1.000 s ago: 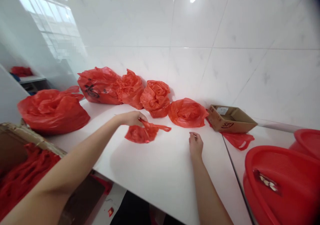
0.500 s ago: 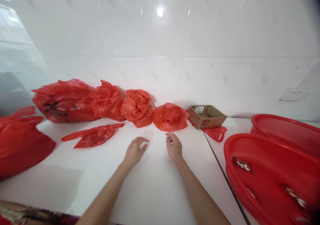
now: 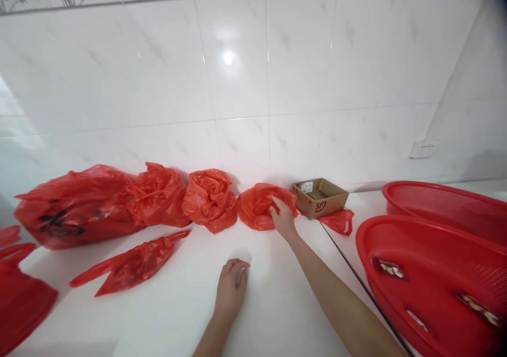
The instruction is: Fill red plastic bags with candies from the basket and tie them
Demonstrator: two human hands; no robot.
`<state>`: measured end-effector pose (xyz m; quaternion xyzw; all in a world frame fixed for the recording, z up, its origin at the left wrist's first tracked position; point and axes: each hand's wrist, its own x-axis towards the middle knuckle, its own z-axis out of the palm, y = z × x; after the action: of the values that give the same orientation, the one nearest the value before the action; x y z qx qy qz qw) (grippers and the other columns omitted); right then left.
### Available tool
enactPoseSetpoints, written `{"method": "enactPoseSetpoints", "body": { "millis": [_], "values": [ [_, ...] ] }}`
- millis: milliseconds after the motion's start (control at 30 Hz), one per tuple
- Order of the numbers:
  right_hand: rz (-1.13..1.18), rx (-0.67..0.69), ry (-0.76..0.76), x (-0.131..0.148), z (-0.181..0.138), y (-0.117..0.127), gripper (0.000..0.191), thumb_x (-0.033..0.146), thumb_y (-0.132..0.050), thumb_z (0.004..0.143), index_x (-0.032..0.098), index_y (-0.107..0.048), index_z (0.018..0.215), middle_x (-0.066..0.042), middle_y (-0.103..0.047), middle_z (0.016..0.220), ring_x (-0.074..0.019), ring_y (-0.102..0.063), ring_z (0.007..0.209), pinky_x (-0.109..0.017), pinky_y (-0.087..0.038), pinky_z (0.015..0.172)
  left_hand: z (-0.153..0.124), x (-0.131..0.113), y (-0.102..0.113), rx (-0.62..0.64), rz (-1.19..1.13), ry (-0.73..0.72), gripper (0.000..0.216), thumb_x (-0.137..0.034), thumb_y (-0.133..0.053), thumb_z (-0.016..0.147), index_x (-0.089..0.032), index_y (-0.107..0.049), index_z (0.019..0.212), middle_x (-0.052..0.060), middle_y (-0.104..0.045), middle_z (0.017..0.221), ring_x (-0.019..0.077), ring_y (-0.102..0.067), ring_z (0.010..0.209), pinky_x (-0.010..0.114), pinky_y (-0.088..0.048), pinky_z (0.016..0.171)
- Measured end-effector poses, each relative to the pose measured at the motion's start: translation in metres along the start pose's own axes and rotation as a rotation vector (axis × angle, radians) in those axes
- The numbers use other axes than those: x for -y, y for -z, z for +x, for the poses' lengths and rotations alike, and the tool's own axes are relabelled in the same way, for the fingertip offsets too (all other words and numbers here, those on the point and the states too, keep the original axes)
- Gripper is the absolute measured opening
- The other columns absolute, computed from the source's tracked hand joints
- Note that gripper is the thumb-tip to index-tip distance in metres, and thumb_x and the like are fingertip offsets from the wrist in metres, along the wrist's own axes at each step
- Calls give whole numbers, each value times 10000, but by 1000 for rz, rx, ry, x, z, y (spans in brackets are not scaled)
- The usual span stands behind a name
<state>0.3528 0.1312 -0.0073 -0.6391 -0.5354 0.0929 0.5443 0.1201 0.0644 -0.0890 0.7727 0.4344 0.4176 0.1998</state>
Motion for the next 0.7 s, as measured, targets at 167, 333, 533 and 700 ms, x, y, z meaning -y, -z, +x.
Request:
{"method": "enactPoseSetpoints", "body": {
  "millis": [167,333,533,700],
  "values": [
    [664,-82,3,46,-4,41,524,417,-582,852,187,-573,1323,-80,-577,1356,-215,-540,1237,-391,-442,1036,-1,-1,1,-33,-81,34,266,-303,-507,891,-235,-609,1127,109,-594,1125,274,-578,1071,464,-477,933],
    [1008,42,-7,75,-19,68,413,395,-700,774,221,-692,1148,-54,-667,1228,-207,-592,1164,-406,-441,1039,-9,-31,8,-233,-143,-45,494,-299,-535,907,-267,-376,1374,136,-430,1323,278,-480,1212,486,-416,1014],
    [1130,213,-150,90,-49,66,380,359,-756,720,229,-719,1075,-40,-677,1195,-202,-631,1069,-404,-480,983,-16,-79,-20,99,-200,-204,537,-272,-700,773,-309,-568,1292,101,-416,1450,364,-293,1376,560,-159,1152],
    [1204,330,57,126,-70,95,360,314,-678,814,272,-678,1171,-25,-641,1257,-213,-601,1140,-439,-459,1018,13,-76,-58,301,-512,123,325,-241,-765,738,-283,-705,1055,100,-592,1260,355,-404,1302,537,-215,1135]
  ]
}}
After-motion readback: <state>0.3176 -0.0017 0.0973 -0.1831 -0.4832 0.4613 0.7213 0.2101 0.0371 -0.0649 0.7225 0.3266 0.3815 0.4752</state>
